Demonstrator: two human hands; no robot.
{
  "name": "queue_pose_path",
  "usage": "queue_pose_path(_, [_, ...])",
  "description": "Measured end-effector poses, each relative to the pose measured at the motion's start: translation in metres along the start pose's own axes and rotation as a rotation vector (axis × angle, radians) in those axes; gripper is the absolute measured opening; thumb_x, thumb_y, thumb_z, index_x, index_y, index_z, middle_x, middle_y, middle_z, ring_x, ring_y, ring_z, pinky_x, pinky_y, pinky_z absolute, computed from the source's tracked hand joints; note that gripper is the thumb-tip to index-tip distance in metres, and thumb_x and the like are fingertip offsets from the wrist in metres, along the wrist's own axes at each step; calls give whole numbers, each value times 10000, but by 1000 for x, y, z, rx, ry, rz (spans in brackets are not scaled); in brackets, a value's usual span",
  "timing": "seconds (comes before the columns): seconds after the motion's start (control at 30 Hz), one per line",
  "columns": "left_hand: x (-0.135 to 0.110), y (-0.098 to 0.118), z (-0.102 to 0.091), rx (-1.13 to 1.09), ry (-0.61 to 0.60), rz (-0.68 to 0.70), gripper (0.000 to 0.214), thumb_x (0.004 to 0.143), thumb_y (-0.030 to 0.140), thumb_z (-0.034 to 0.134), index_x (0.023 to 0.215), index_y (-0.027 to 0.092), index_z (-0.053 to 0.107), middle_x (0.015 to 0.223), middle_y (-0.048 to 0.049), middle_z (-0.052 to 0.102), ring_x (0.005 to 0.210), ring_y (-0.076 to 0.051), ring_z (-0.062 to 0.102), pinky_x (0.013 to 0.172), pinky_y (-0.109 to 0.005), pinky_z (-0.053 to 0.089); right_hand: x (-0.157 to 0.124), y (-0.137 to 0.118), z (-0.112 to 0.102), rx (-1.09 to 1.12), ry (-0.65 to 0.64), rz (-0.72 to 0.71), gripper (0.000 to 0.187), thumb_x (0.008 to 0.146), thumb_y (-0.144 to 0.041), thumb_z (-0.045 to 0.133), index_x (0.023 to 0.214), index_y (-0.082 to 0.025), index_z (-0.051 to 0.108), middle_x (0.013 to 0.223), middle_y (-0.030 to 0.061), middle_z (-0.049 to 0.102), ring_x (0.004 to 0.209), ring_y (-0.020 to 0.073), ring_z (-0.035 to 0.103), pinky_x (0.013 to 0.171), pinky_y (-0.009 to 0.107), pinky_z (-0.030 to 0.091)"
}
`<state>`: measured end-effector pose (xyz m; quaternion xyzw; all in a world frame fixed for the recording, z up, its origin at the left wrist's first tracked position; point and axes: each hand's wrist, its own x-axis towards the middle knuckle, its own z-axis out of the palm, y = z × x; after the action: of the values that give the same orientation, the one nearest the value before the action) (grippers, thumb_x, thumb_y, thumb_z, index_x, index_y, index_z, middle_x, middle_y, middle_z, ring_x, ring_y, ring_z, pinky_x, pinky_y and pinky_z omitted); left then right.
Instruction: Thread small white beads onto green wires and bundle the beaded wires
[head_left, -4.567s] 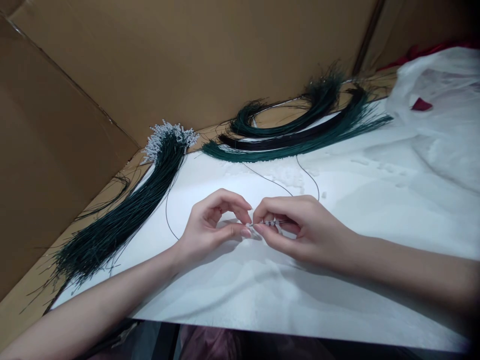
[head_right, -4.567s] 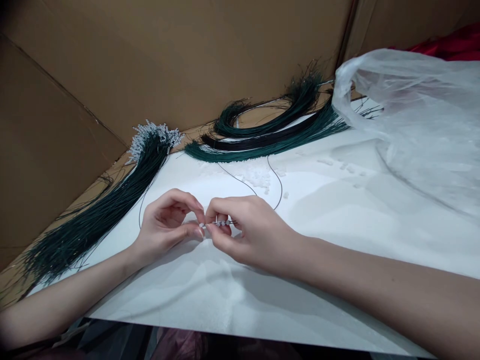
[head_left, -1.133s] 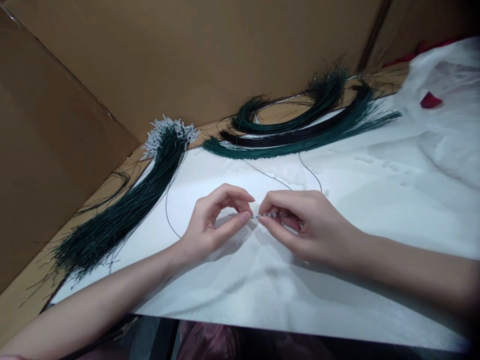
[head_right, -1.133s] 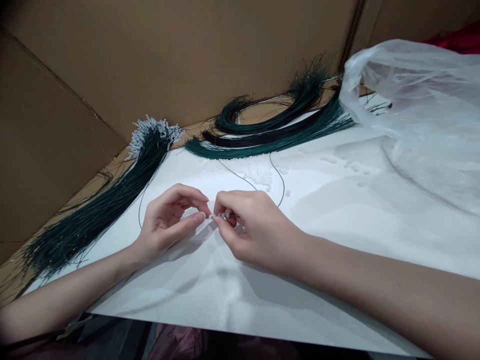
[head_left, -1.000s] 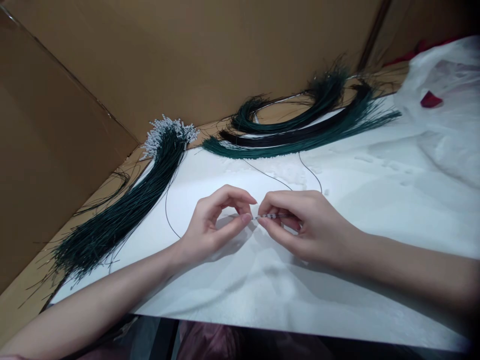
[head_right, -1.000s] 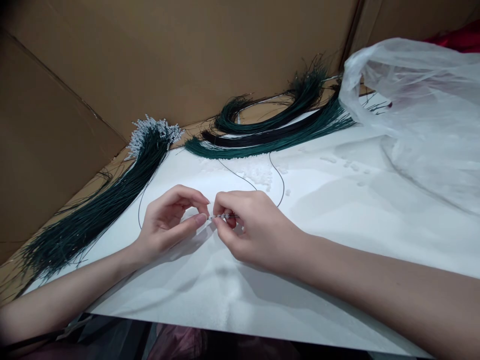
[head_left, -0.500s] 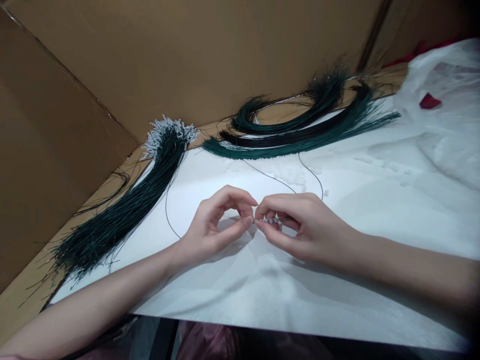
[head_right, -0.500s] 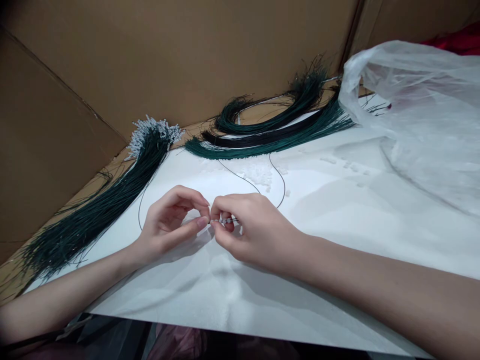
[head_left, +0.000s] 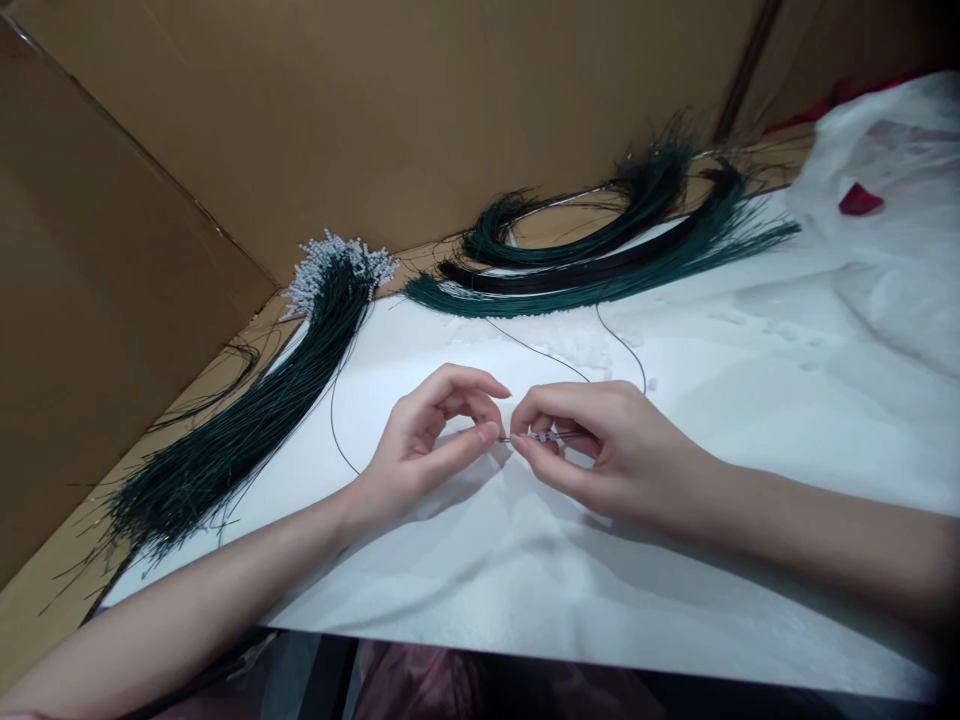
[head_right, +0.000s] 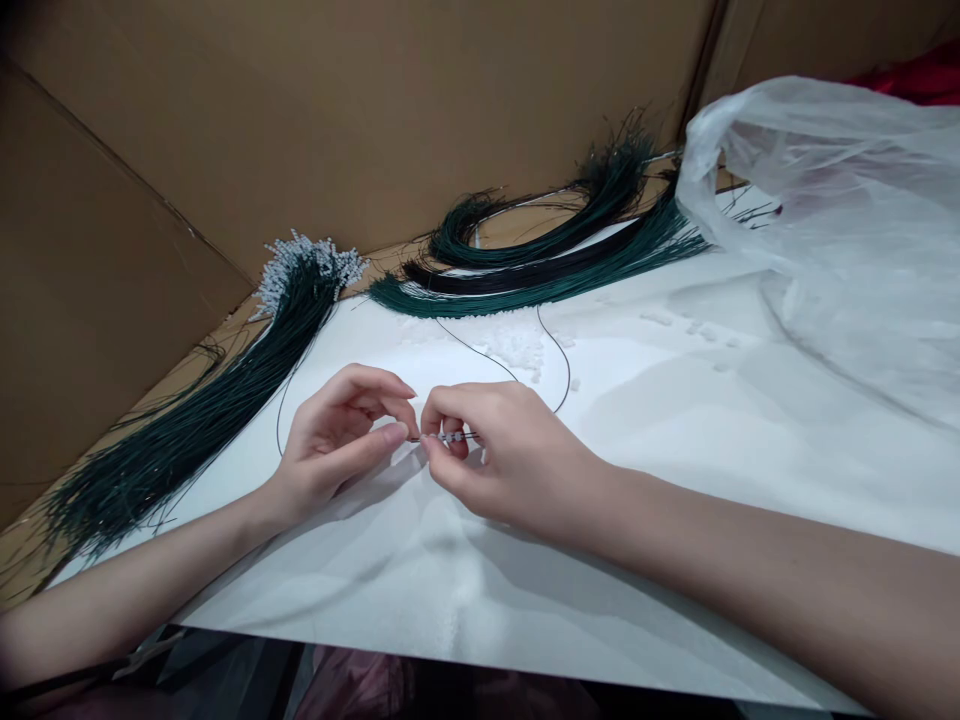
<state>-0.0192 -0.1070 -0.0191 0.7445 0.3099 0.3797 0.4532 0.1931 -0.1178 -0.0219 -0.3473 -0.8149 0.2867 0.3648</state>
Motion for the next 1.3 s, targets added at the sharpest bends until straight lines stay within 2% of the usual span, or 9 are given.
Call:
queue_pose_path(0.63, [-1, -1, 1, 63, -31, 91, 268, 892, 119, 645, 1144, 193, 593, 923, -44, 647, 883, -160, 630, 825, -289, 487, 2, 1, 1, 30, -12, -12, 81, 802, -97, 595, 768, -167, 616, 609, -68, 483, 522, 54, 358, 511, 197, 295])
queue_pose_path(0.9, [-1, 1, -1, 36, -45, 8, 242, 950, 191, 584, 1191, 192, 583, 919, -42, 646, 870, -140, 611, 818, -266, 465, 0, 1, 0, 36, 0, 6, 75, 812, -108, 597, 775, -171, 612, 622, -66, 489, 521, 54, 361, 519, 205, 303])
queue_pose_path(1.07, [0, 1, 1, 45, -51, 39, 337, 875, 142, 679, 1187, 191, 563, 878, -27, 638, 850, -149, 616, 804, -278, 479, 1, 1, 1, 36, -7, 12, 78, 816, -113, 591, 771, -172, 615, 622, -64, 490, 527, 56, 367, 514, 206, 301])
queue_pose_path(1.3, [0, -2, 2, 32, -60, 73, 384, 850, 85, 676, 1186, 194, 526, 865, -22, 630, 827, -148, 611, 793, -286, 480, 2, 2, 1, 37, -27, 19, 79, 816, -115, 591, 777, -173, 626, 620, -64, 491, 526, 58, 363, 512, 206, 297])
